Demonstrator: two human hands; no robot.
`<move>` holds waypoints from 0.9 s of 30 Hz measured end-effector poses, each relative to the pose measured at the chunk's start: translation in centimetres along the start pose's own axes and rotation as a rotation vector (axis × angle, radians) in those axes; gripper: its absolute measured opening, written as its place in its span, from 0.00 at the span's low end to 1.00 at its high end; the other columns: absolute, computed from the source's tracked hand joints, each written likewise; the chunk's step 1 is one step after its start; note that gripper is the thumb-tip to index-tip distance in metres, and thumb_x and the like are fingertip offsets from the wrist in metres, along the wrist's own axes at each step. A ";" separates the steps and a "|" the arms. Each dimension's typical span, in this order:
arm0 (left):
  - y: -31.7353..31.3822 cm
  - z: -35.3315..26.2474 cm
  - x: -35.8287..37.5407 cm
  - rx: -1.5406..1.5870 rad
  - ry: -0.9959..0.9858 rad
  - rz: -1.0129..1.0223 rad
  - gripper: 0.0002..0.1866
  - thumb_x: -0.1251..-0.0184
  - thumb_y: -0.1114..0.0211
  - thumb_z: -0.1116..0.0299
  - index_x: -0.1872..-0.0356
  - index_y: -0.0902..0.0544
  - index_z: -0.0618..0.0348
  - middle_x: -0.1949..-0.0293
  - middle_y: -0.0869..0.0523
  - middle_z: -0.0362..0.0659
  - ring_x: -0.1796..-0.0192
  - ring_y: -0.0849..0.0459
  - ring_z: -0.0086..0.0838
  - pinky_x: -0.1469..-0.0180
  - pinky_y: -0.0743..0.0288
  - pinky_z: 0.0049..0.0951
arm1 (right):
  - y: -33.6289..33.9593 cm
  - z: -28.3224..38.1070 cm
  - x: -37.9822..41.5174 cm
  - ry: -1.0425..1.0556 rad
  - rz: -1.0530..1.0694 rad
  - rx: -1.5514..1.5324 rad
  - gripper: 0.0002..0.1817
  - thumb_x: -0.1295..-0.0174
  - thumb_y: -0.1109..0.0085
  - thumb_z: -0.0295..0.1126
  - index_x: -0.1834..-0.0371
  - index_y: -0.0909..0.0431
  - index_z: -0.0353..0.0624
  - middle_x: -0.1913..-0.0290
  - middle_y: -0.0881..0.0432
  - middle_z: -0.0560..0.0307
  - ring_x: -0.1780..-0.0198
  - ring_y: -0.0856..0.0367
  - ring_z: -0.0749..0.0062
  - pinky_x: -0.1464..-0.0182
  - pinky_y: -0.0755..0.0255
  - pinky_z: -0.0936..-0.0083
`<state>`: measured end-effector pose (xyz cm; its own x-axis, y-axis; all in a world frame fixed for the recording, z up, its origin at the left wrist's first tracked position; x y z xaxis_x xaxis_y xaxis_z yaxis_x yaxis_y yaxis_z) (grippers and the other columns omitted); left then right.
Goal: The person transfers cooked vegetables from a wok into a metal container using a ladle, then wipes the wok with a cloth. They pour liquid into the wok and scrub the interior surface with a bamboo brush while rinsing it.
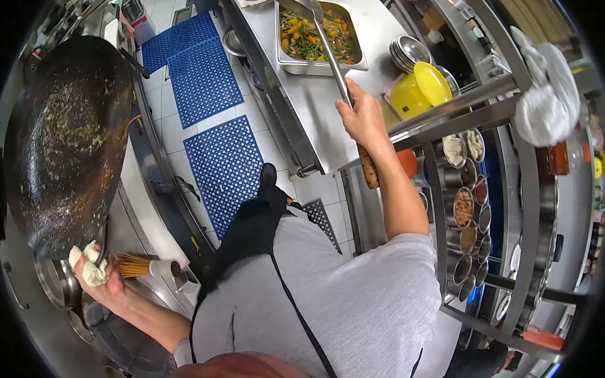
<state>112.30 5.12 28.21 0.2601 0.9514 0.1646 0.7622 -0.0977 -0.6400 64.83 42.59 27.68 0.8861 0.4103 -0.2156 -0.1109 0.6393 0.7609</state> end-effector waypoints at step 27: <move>3.1 5.7 8.6 0.068 0.318 0.086 0.11 0.37 0.38 0.69 0.55 0.26 0.57 0.71 0.15 0.51 0.74 0.12 0.37 0.87 0.22 0.29 | -1.1 -4.3 -3.6 -0.149 0.048 -0.097 0.10 0.38 0.41 0.27 0.57 0.20 0.34 0.82 0.22 0.53 0.84 0.21 0.68 0.84 0.27 0.66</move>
<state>113.47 14.69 23.35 0.5014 0.8011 0.3269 0.6910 -0.1435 -0.7084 59.81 43.20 24.93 0.9348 0.3456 -0.0821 -0.1912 0.6843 0.7037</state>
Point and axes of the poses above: each hand's wrist, its own x-axis away from the middle knuckle, its own y-axis out of the back of the hand, z = x × y, the point moved 2 cm from there along -x, towards the middle knuckle
